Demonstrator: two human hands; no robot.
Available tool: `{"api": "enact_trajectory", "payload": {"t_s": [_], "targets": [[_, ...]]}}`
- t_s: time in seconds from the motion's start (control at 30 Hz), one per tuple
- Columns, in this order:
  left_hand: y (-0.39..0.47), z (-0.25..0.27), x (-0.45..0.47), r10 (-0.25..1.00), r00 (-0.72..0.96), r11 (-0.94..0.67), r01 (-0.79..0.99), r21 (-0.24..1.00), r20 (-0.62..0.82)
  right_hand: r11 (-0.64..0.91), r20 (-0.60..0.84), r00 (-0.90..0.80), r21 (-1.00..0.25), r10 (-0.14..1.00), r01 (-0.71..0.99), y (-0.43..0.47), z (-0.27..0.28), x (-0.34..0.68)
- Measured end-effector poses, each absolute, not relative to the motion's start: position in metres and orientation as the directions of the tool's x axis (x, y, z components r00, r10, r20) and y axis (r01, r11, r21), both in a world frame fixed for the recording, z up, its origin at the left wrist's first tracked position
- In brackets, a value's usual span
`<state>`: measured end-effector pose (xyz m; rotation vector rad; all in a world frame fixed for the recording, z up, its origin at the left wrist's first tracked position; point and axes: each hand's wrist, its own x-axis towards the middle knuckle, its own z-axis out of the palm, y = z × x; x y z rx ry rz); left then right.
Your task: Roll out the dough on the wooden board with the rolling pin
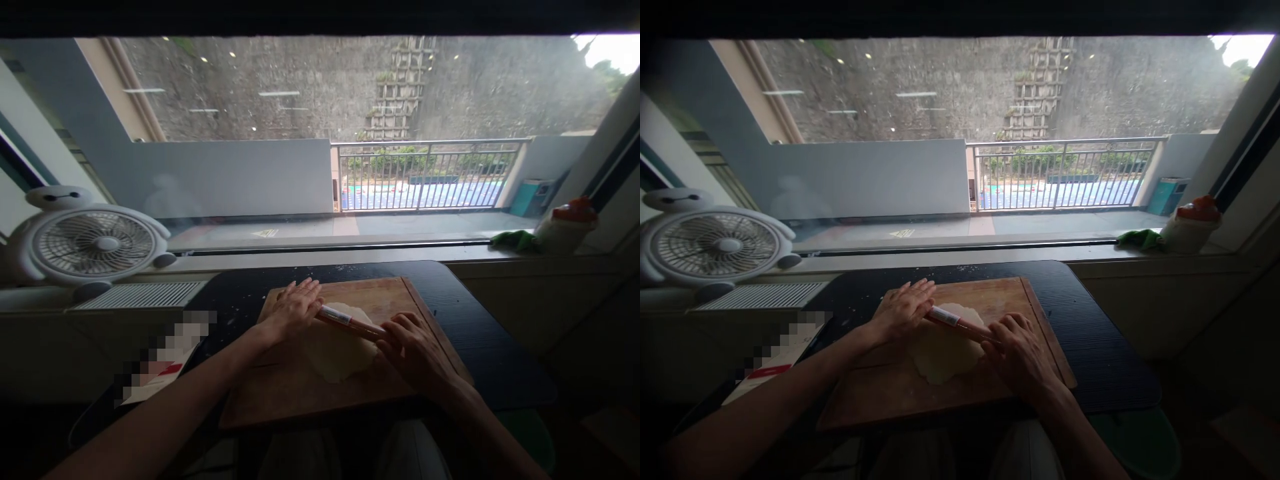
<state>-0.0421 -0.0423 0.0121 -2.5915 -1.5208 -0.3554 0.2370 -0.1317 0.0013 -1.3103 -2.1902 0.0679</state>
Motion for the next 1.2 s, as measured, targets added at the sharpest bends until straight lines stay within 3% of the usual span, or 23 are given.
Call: {"api": "enact_trajectory", "payload": {"t_s": [0.17, 0.3, 0.43, 0.6, 0.7, 0.87, 1.0, 1.1, 1.2], "targets": [[-0.015, 0.006, -0.017, 0.886, 0.398, -0.419, 0.907, 0.045, 0.236, 0.383, 0.445, -0.241, -0.263, 0.863, 0.885, -0.120, 0.007, 0.219], [-0.051, 0.010, -0.023, 0.810, 0.512, -0.552, 0.830, 0.077, 0.285, 0.439, 0.528, -0.275, -0.212, 0.804, 0.873, -0.140, -0.005, 0.203], [-0.091, 0.006, -0.049, 0.769, 0.526, -0.583, 0.810, 0.061, 0.364, 0.490, 0.582, -0.327, -0.143, 0.744, 0.860, -0.167, -0.015, 0.192], [-0.079, 0.002, -0.037, 0.798, 0.482, -0.541, 0.838, 0.077, 0.362, 0.319, 0.411, -0.220, -0.191, 0.885, 0.928, -0.122, 0.000, 0.177], [-0.067, 0.007, -0.017, 0.816, 0.450, -0.511, 0.855, 0.089, 0.362, 0.235, 0.406, -0.138, -0.201, 0.903, 0.951, -0.085, 0.009, 0.177], [-0.092, 0.015, -0.027, 0.782, 0.485, -0.535, 0.845, 0.021, 0.391, 0.306, 0.333, -0.227, -0.206, 0.915, 0.930, -0.100, 0.000, 0.186], [-0.112, 0.007, -0.052, 0.808, 0.441, -0.470, 0.882, -0.026, 0.391, 0.301, 0.368, -0.217, -0.188, 0.904, 0.935, -0.116, -0.005, 0.181], [-0.109, 0.005, -0.050, 0.838, 0.385, -0.402, 0.915, -0.039, 0.387, 0.242, 0.360, -0.154, -0.212, 0.920, 0.947, -0.084, 0.004, 0.171], [-0.103, 0.010, -0.038, 0.845, 0.380, -0.395, 0.918, -0.040, 0.377, 0.216, 0.250, -0.150, -0.259, 0.956, 0.942, -0.043, 0.015, 0.166]]}}
